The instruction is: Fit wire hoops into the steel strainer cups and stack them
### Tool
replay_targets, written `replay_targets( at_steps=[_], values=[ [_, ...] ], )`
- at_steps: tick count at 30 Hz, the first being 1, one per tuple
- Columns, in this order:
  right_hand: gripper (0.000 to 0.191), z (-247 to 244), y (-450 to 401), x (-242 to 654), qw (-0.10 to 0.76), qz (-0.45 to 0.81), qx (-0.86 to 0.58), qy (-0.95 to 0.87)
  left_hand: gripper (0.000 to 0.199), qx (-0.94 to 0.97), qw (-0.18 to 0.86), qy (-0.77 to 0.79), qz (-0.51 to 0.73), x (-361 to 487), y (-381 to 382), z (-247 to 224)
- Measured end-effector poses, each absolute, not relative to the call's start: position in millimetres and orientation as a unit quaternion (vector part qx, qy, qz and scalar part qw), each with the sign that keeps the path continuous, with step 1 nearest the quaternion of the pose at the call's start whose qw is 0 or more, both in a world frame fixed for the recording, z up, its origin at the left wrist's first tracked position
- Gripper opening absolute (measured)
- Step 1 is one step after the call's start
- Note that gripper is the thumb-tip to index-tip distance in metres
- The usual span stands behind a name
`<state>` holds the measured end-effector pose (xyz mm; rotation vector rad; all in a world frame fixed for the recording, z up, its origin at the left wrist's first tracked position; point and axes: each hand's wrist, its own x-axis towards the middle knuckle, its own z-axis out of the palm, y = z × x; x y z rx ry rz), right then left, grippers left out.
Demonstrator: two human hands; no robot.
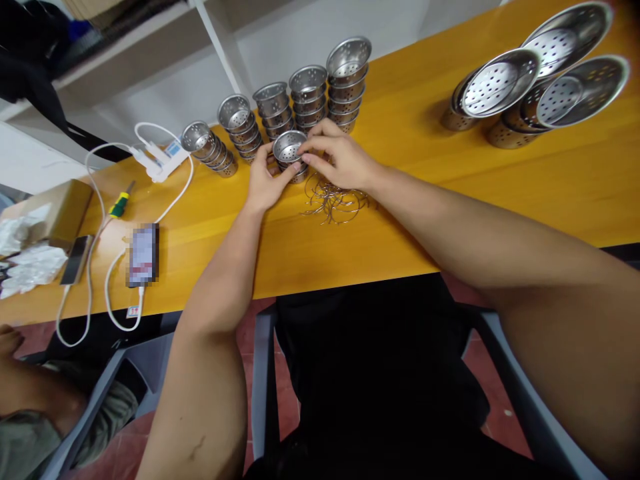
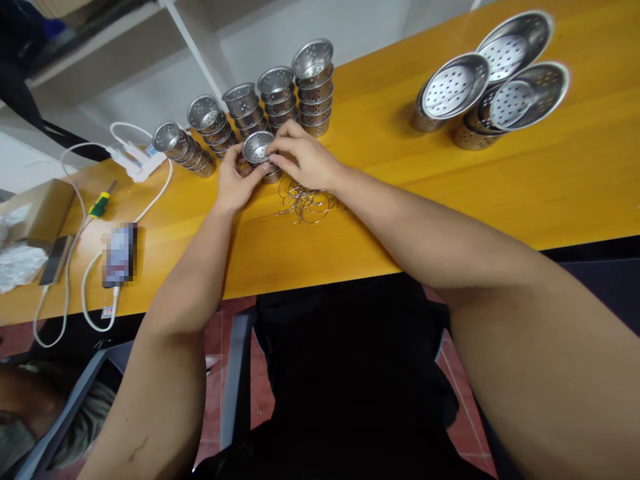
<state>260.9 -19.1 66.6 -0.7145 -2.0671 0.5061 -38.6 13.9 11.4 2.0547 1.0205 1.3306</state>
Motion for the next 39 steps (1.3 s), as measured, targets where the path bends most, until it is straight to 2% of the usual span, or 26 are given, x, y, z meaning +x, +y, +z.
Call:
replay_targets(
  at_steps=[13,17,19,30,34,36,39],
  values=[
    [0.067,61,-15,255,0.404,0.245,-0.307,-0.826,0.102,0.757,0.259,0.372,0.471,-34,13,11],
    [0.094,52,-13,254,0.393,0.262,-0.287,-0.834,0.103,0.759,0.280,0.363,0.463,-31,11,8],
    [0.100,48,-11,253,0.389,0.271,-0.289,-0.832,0.101,0.758,0.288,0.361,0.461,-30,10,7],
    [0.081,68,-8,265,0.434,0.234,-0.306,-0.815,0.105,0.771,0.261,0.338,0.472,-28,5,22],
    [0.074,71,-10,270,0.420,0.237,-0.310,-0.819,0.115,0.781,0.243,0.335,0.467,-22,-4,28],
    [0.075,71,-13,269,0.406,0.240,-0.301,-0.829,0.118,0.789,0.227,0.338,0.460,-20,-8,31],
    [0.087,75,-19,265,0.402,0.243,-0.293,-0.833,0.118,0.797,0.209,0.351,0.444,-19,-12,37]
  ],
)
